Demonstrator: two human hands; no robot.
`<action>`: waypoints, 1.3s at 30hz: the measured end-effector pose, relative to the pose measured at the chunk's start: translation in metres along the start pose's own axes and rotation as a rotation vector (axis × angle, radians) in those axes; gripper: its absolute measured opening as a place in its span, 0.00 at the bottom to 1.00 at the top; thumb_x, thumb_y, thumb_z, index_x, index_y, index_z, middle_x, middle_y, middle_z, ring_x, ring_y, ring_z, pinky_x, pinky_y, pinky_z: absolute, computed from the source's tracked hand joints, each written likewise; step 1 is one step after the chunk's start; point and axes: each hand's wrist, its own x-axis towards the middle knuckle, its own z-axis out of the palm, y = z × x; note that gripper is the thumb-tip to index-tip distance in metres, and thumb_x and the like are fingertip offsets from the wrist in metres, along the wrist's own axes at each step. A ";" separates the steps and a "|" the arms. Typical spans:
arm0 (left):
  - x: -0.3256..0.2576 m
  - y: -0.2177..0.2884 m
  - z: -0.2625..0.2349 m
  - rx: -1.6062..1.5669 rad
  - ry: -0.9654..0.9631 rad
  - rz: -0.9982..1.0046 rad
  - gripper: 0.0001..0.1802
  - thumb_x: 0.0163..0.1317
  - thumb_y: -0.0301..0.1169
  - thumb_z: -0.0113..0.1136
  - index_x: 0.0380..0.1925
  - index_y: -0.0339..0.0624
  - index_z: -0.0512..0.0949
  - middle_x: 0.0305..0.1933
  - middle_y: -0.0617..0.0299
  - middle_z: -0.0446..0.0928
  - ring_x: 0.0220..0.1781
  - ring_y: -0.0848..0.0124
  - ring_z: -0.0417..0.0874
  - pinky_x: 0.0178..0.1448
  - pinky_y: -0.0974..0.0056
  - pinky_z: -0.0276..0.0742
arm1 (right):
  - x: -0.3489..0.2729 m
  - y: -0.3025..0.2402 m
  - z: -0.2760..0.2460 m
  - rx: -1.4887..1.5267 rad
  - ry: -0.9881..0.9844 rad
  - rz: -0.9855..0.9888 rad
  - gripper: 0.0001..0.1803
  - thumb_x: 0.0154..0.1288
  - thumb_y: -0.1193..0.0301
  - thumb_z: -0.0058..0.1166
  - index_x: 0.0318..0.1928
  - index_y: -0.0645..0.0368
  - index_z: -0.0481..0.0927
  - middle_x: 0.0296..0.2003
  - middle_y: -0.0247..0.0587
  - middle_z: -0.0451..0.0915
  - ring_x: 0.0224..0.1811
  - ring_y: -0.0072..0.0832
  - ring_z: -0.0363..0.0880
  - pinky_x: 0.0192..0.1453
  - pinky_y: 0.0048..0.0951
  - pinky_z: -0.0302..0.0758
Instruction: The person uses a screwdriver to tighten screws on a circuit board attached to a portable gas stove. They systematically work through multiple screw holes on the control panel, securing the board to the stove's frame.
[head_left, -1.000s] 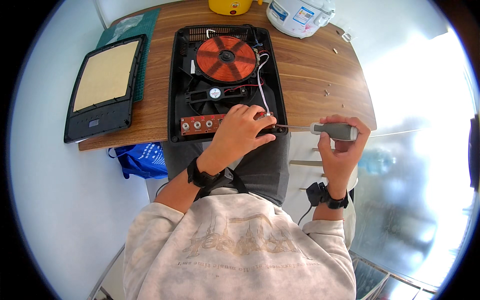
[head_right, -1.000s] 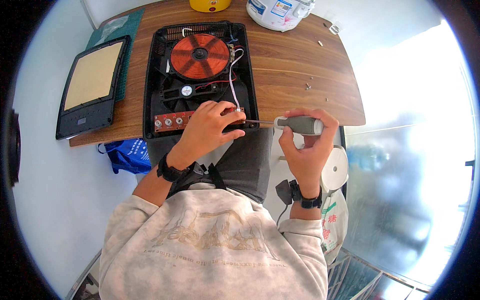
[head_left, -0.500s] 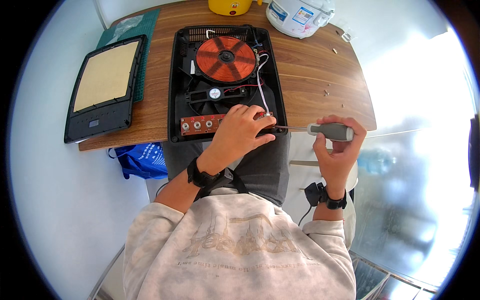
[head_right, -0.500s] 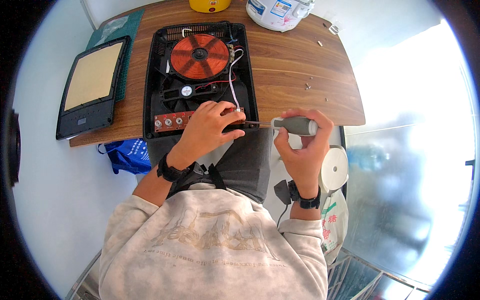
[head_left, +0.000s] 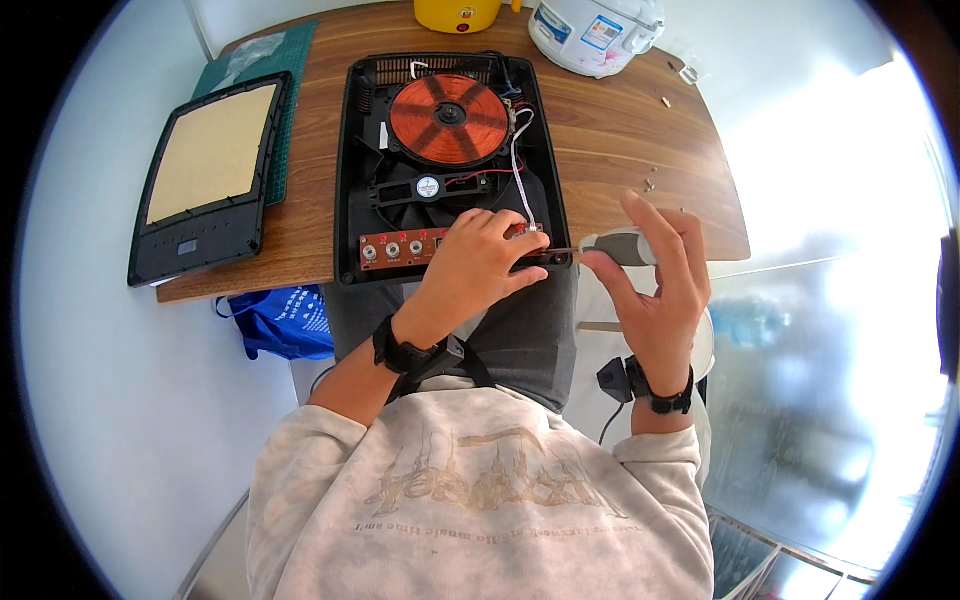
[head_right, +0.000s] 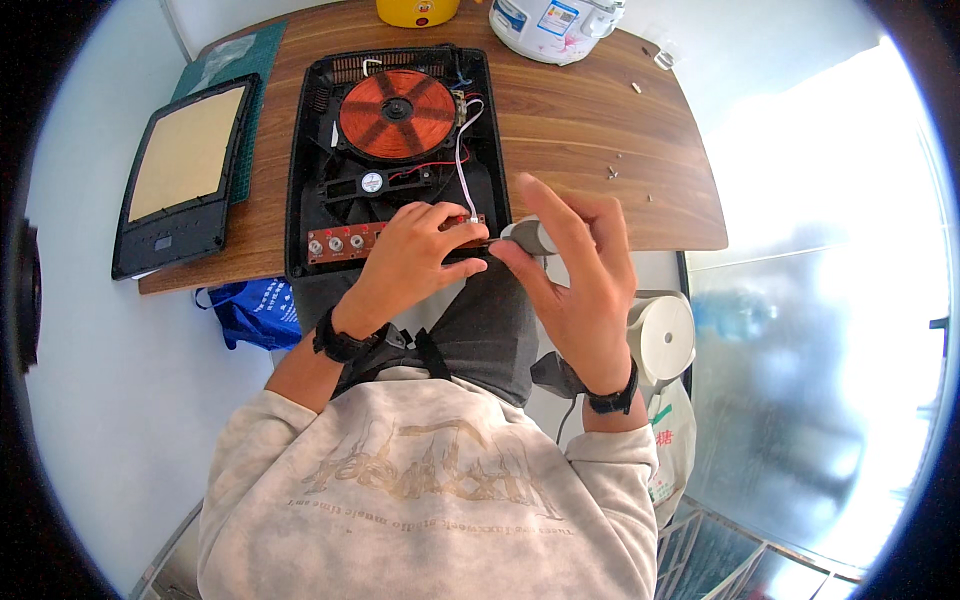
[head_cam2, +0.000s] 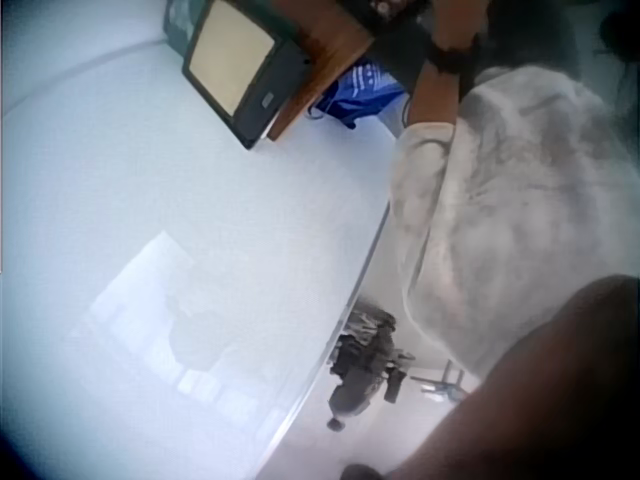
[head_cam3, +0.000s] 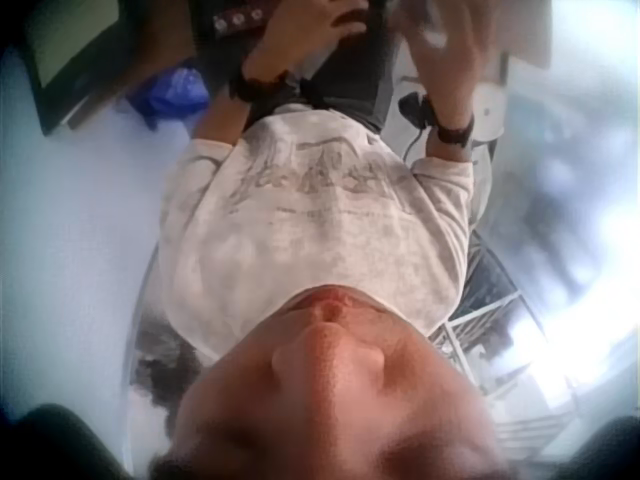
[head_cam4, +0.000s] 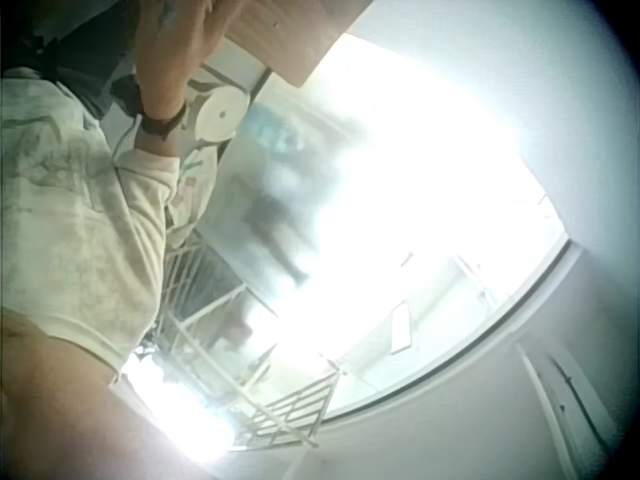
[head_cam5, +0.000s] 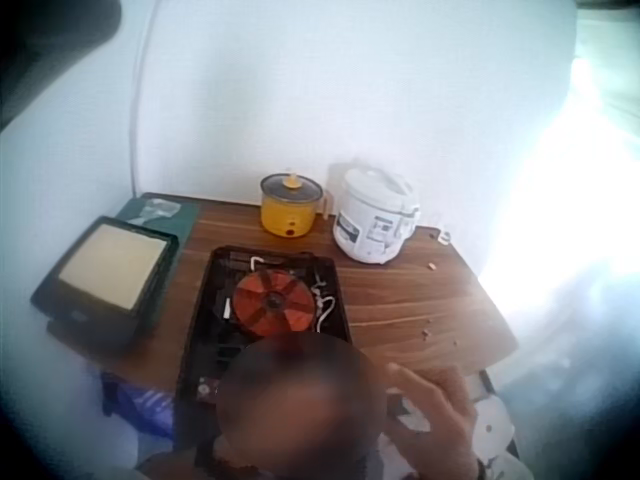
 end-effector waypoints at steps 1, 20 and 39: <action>0.000 0.000 0.000 0.005 -0.001 0.000 0.22 0.60 0.49 0.73 0.52 0.55 0.85 0.53 0.62 0.79 0.55 0.60 0.83 0.65 0.53 0.74 | 0.001 0.000 0.002 0.009 -0.001 -0.018 0.33 0.55 0.78 0.76 0.63 0.58 0.81 0.51 0.41 0.81 0.46 0.34 0.83 0.48 0.31 0.81; 0.000 0.001 -0.001 -0.001 0.015 0.004 0.21 0.60 0.47 0.74 0.52 0.56 0.85 0.51 0.62 0.79 0.54 0.60 0.82 0.65 0.54 0.73 | 0.008 0.001 0.002 0.307 0.014 0.272 0.31 0.57 0.87 0.61 0.64 0.59 0.79 0.53 0.44 0.86 0.51 0.30 0.88 0.55 0.33 0.87; 0.001 0.002 -0.001 0.002 0.002 0.001 0.22 0.60 0.49 0.74 0.52 0.56 0.85 0.53 0.64 0.80 0.55 0.61 0.82 0.64 0.53 0.74 | -0.001 0.012 0.009 0.197 0.019 0.112 0.31 0.54 0.85 0.64 0.61 0.57 0.81 0.48 0.44 0.87 0.47 0.31 0.88 0.49 0.31 0.88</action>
